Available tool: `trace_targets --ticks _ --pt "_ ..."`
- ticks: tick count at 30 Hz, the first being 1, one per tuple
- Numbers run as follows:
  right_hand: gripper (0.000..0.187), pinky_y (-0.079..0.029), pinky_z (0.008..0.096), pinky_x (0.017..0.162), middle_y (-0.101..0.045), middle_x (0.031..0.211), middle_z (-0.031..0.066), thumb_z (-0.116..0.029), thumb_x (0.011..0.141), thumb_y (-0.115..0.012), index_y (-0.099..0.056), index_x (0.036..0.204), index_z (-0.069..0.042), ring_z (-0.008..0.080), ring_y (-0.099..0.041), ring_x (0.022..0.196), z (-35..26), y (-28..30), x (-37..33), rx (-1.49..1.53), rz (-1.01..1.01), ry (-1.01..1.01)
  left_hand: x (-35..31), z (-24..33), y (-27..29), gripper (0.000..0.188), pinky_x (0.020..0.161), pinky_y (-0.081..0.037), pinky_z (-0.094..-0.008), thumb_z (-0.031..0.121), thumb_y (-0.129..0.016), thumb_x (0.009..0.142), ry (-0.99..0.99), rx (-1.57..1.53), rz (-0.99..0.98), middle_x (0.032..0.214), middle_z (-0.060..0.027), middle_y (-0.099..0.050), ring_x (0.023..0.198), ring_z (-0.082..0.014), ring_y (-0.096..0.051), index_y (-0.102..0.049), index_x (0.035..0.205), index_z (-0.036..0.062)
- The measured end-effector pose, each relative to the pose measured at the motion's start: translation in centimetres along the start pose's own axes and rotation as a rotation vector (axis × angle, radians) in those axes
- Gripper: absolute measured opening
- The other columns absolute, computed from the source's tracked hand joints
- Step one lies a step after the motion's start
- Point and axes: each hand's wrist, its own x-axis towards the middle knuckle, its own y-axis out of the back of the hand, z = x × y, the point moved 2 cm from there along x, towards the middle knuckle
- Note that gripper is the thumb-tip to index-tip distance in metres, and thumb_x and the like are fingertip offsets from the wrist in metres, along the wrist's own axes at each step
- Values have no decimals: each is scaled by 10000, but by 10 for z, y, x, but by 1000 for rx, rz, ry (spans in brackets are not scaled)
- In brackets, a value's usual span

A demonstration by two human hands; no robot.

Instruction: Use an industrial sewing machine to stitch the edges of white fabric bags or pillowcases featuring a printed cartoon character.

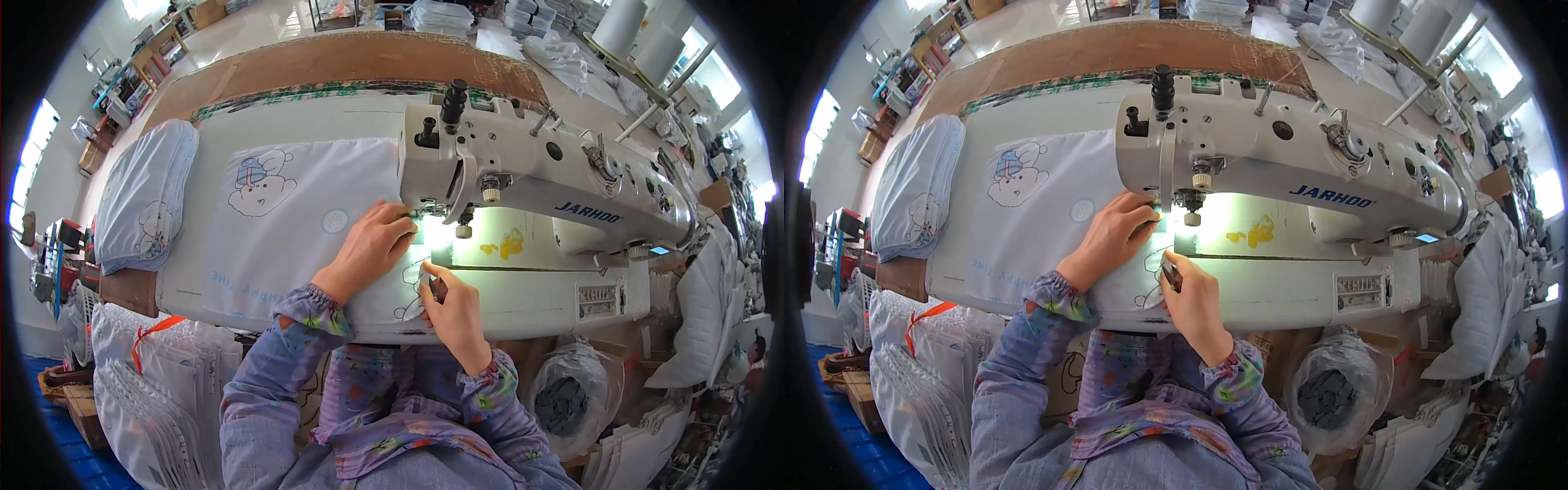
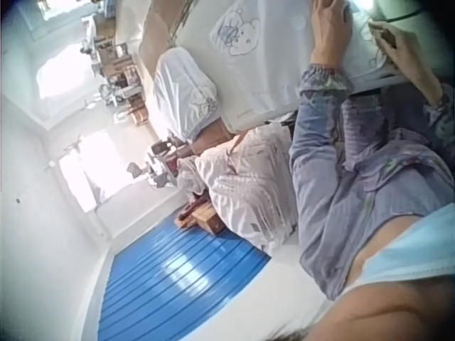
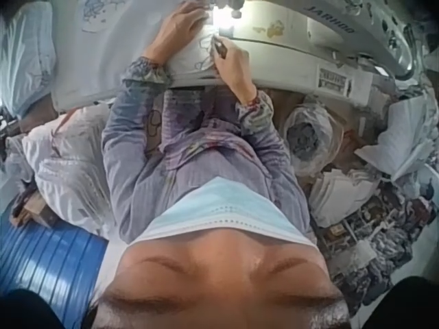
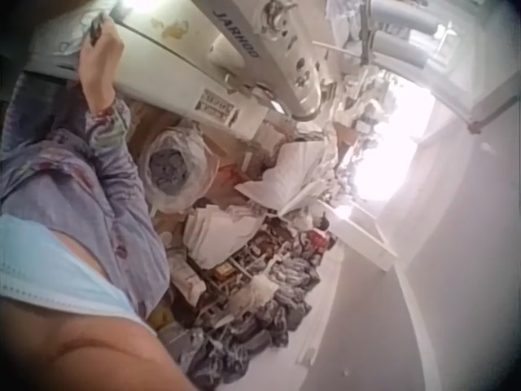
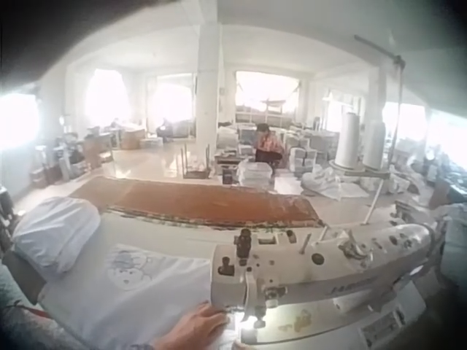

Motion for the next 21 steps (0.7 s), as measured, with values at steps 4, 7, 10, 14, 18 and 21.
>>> trace_targets --ticks 4,7,10,14,18,21 --pt "370 -493 282 470 -605 658 39 -51 972 -691 -662 1339 -14 100 -597 511 -2 1 -5 63 -40 -41 -2 -1 2 130 880 -529 -430 50 -715 850 -68 8 9 1055 -88 -640 1033 -326 -614 -716 980 44" --pt "364 -498 278 473 -607 658 41 -47 972 -687 -664 1334 -11 103 -612 516 6 -1 -12 -39 -30 24 -13 5 2 172 873 -536 -413 40 -711 834 -65 -2 -16 1037 -78 -633 1022 -306 -612 -730 1004 53" --pt "358 -501 275 474 -614 662 43 -49 975 -680 -667 1331 -10 102 -617 516 7 -3 -9 -12 -4 48 -10 6 4 192 867 -541 -409 30 -706 825 -62 0 -16 1034 -72 -639 1022 -300 -619 -743 1011 58" --pt "356 -501 277 472 -619 661 46 -55 979 -676 -668 1332 -12 102 -616 515 -6 1 4 40 -34 -65 -2 -4 5 176 852 -552 -408 22 -701 816 -83 -3 17 1028 -69 -649 1009 -294 -631 -747 982 56" --pt "361 -518 277 481 -624 669 43 -71 979 -676 -668 1335 -15 100 -625 527 -8 1 16 46 -30 -121 7 -12 7 163 842 -562 -409 6 -686 799 -85 -31 18 997 -75 -666 982 -296 -648 -748 945 47" --pt "368 -529 276 487 -622 679 37 -77 976 -679 -665 1339 -14 98 -629 533 -10 2 21 65 -15 -143 14 -17 8 160 845 -562 -416 11 -672 791 -74 -26 -1 984 -87 -676 975 -303 -653 -748 927 45"
